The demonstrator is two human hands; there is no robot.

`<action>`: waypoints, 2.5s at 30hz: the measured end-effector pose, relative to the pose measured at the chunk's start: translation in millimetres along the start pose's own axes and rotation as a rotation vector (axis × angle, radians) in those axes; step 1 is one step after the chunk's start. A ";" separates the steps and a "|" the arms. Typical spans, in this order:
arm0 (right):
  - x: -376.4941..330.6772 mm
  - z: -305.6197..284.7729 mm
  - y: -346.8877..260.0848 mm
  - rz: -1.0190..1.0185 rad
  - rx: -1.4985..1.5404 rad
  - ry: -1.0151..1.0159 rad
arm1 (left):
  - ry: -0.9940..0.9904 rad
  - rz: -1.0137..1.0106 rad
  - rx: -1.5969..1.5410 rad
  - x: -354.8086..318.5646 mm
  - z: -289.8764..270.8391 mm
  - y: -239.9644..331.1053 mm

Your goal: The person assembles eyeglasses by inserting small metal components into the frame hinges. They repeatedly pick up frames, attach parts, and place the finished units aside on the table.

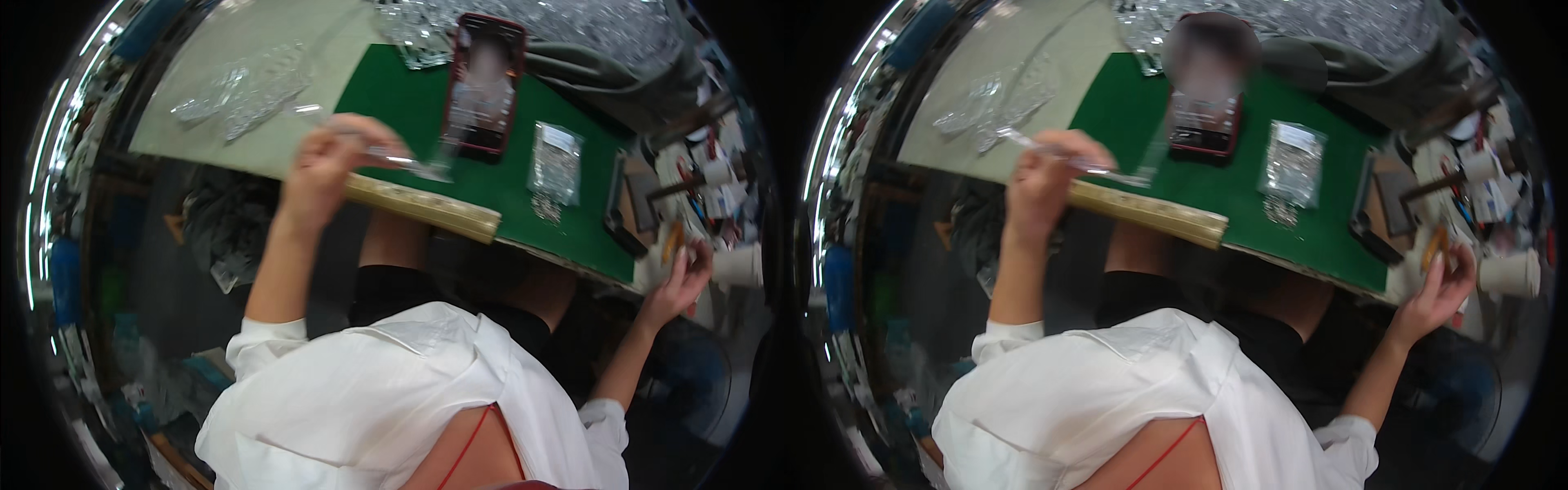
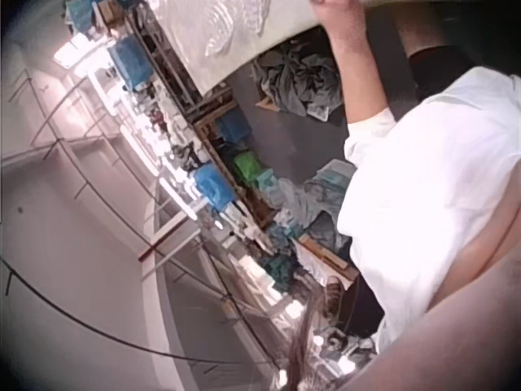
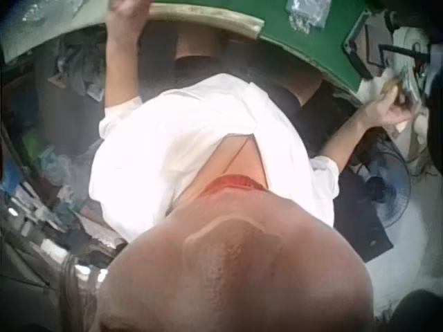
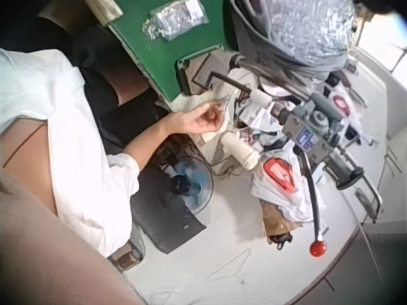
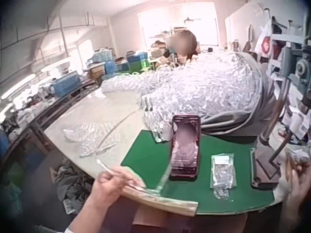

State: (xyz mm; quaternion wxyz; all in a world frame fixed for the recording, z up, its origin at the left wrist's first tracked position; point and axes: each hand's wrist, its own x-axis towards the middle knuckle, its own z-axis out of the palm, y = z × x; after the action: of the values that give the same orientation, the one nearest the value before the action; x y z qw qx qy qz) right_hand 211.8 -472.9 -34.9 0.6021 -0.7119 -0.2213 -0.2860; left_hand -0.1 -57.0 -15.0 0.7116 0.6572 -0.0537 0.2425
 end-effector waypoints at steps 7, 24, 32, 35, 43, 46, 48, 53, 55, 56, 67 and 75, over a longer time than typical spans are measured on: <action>-23.4 14.1 8.0 0.158 0.079 -0.127 | 0.466 -0.162 0.168 -97.2 -173.5 77.2; -41.8 66.6 -20.1 0.028 -0.034 -0.327 | -0.249 -0.003 1.657 8.3 -234.9 73.8; -44.0 76.9 -8.2 -0.046 -0.247 -0.317 | -0.454 -0.475 1.734 40.5 -203.7 68.9; -46.1 81.9 -11.6 -0.074 -0.381 -0.318 | -0.416 -0.308 1.829 37.2 -217.8 70.8; -50.2 90.6 -18.6 -0.083 -0.466 -0.319 | -0.145 -0.121 1.801 87.8 -430.3 110.1; -46.9 93.0 -18.1 -0.160 -0.526 -0.354 | -0.121 -0.448 1.747 68.3 -502.8 97.2; -45.5 101.7 -31.9 -0.121 -0.583 -0.332 | -0.106 -0.404 1.657 61.0 -515.4 92.6; -41.4 104.7 -38.7 -0.185 -0.596 -0.313 | -0.268 -0.586 2.202 96.7 -413.7 113.5; -42.5 100.1 -43.0 -0.172 -0.604 -0.280 | -0.201 -0.131 2.105 130.2 -332.1 99.3; -42.3 99.0 -42.8 -0.177 -0.616 -0.277 | -0.196 0.199 2.123 143.6 -289.7 82.3; -44.1 98.1 -36.1 -0.138 -0.552 -0.265 | -1.022 0.819 2.105 273.8 -47.3 -13.0; -44.2 92.9 -33.5 -0.113 -0.464 -0.255 | -0.990 0.615 2.061 284.6 -48.9 -28.9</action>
State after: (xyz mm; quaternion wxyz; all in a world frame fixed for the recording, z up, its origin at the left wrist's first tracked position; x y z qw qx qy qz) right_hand 170.1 -374.2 -50.6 0.3730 -0.8476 -0.2632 -0.2705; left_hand 249.6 67.6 64.9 -0.3405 0.9026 -0.2585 0.0516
